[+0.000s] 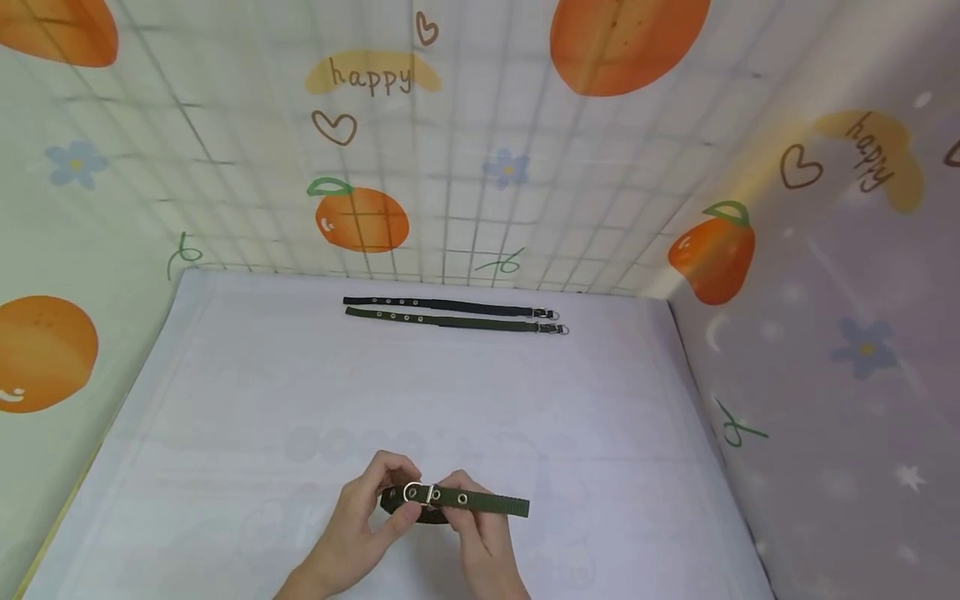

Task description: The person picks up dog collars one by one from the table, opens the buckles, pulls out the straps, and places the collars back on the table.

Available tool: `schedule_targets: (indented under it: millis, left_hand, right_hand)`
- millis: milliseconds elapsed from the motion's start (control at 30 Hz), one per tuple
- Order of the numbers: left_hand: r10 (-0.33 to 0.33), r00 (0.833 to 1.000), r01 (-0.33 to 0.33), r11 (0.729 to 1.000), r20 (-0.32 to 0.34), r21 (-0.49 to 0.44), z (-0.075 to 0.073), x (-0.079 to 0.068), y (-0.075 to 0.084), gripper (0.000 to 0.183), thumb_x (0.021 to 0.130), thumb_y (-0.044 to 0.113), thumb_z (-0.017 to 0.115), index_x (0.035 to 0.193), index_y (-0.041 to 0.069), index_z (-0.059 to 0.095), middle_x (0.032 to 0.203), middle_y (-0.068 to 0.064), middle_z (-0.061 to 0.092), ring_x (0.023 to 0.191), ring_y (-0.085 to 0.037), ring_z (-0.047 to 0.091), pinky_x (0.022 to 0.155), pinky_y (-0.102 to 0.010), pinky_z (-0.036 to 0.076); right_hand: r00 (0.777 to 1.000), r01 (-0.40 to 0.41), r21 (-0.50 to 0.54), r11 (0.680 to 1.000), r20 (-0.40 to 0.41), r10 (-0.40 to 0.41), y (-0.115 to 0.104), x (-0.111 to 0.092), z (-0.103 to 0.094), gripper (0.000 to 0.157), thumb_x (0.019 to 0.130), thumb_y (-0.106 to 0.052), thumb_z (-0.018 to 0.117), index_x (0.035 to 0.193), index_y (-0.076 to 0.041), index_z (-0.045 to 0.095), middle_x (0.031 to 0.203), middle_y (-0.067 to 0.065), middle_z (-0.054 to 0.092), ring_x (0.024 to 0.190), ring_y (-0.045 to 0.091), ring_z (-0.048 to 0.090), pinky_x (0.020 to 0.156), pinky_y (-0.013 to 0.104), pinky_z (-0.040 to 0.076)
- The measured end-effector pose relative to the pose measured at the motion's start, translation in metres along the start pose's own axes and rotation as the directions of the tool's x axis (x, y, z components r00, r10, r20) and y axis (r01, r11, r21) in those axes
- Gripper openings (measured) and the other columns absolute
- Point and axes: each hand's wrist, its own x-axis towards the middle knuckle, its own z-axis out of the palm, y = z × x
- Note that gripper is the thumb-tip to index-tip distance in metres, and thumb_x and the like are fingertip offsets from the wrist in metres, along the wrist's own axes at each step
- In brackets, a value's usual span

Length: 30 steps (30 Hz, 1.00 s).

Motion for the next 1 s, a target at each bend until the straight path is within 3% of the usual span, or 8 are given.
schedule_targets:
  millis: [100,167,367,500,600,733,933,1000]
  left_hand:
    - [-0.066,0.996,0.070,0.996,0.067,-0.047,-0.003,-0.001,-0.001,0.014,0.110,0.008,0.058,0.119,0.018,0.061,0.097,0.000,0.072,0.088,-0.002,0.065,0.081,-0.025,0.057]
    - [-0.104,0.989,0.113,0.991,0.108,-0.078,-0.004,-0.001,-0.001,0.018,0.113,0.006,0.050,0.113,0.019,0.063,0.093,-0.001,0.072,0.085,-0.001,0.064,0.078,-0.024,0.058]
    - [-0.164,0.971,0.196,0.962,0.173,-0.188,-0.005,-0.002,-0.001,0.027,0.115,0.009,0.044,0.094,0.013,0.060,0.081,-0.011,0.065,0.078,0.003,0.057,0.070,-0.022,0.056]
    - [-0.195,0.957,0.251,0.928,0.215,-0.275,-0.008,-0.003,0.000,0.028,0.117,0.012,0.041,0.094,0.009,0.058,0.083,-0.015,0.059,0.082,0.002,0.054,0.075,-0.022,0.055]
    - [-0.229,0.944,0.300,0.896,0.238,-0.328,-0.011,-0.002,0.001,0.030,0.118,0.014,0.040,0.094,0.006,0.056,0.085,-0.017,0.055,0.087,0.001,0.055,0.081,-0.023,0.056]
    - [-0.250,0.934,0.331,0.875,0.257,-0.352,-0.014,-0.002,0.001,0.030,0.118,0.014,0.040,0.093,0.005,0.054,0.084,-0.014,0.051,0.085,0.000,0.052,0.078,-0.021,0.051]
    - [-0.191,0.961,0.223,0.963,0.200,-0.152,-0.015,0.001,0.004,0.026,0.116,0.014,0.047,0.094,0.018,0.061,0.077,-0.003,0.057,0.078,0.002,0.053,0.071,-0.020,0.049]
    - [-0.155,0.973,0.170,0.982,0.171,-0.081,-0.014,0.003,0.007,0.025,0.115,0.013,0.049,0.096,0.022,0.062,0.077,0.001,0.058,0.076,0.003,0.052,0.068,-0.019,0.050]
  right_hand:
    - [0.999,0.041,0.026,0.999,-0.002,-0.041,0.000,0.001,-0.001,0.029,0.106,0.012,0.041,0.098,-0.004,0.064,0.070,0.010,0.042,0.062,0.022,0.039,0.054,0.032,0.037]
    - [0.999,0.051,0.039,0.998,-0.001,-0.051,0.000,0.000,-0.001,0.028,0.105,0.012,0.041,0.098,-0.004,0.063,0.071,0.009,0.044,0.064,0.020,0.040,0.055,0.031,0.038]
    - [0.999,0.036,0.096,0.995,-0.008,-0.035,0.002,-0.001,0.001,0.028,0.104,0.014,0.041,0.099,-0.001,0.065,0.085,0.008,0.063,0.077,0.007,0.057,0.064,0.029,0.052]
    - [0.998,-0.011,0.205,0.979,-0.060,0.024,0.000,-0.002,0.001,0.031,0.104,0.011,0.038,0.098,-0.006,0.063,0.081,-0.002,0.052,0.070,0.012,0.041,0.061,0.028,0.043]
    - [0.991,-0.052,0.327,0.944,-0.098,0.088,-0.002,-0.002,0.001,0.035,0.104,0.006,0.033,0.095,-0.013,0.061,0.083,-0.011,0.047,0.072,0.017,0.035,0.065,0.032,0.036]
    - [0.987,-0.063,0.369,0.927,-0.116,0.114,-0.002,-0.001,0.000,0.032,0.103,0.004,0.030,0.089,-0.010,0.055,0.082,-0.008,0.043,0.074,0.021,0.030,0.070,0.041,0.029]
    - [0.987,-0.078,0.286,0.955,-0.115,0.115,-0.001,-0.002,-0.001,0.025,0.101,0.005,0.035,0.089,-0.002,0.056,0.078,-0.002,0.041,0.071,0.023,0.033,0.064,0.040,0.033]
    - [0.994,-0.031,0.213,0.977,-0.099,0.053,0.000,-0.002,-0.001,0.025,0.099,0.010,0.038,0.090,-0.002,0.058,0.077,0.001,0.042,0.069,0.024,0.036,0.059,0.037,0.036]
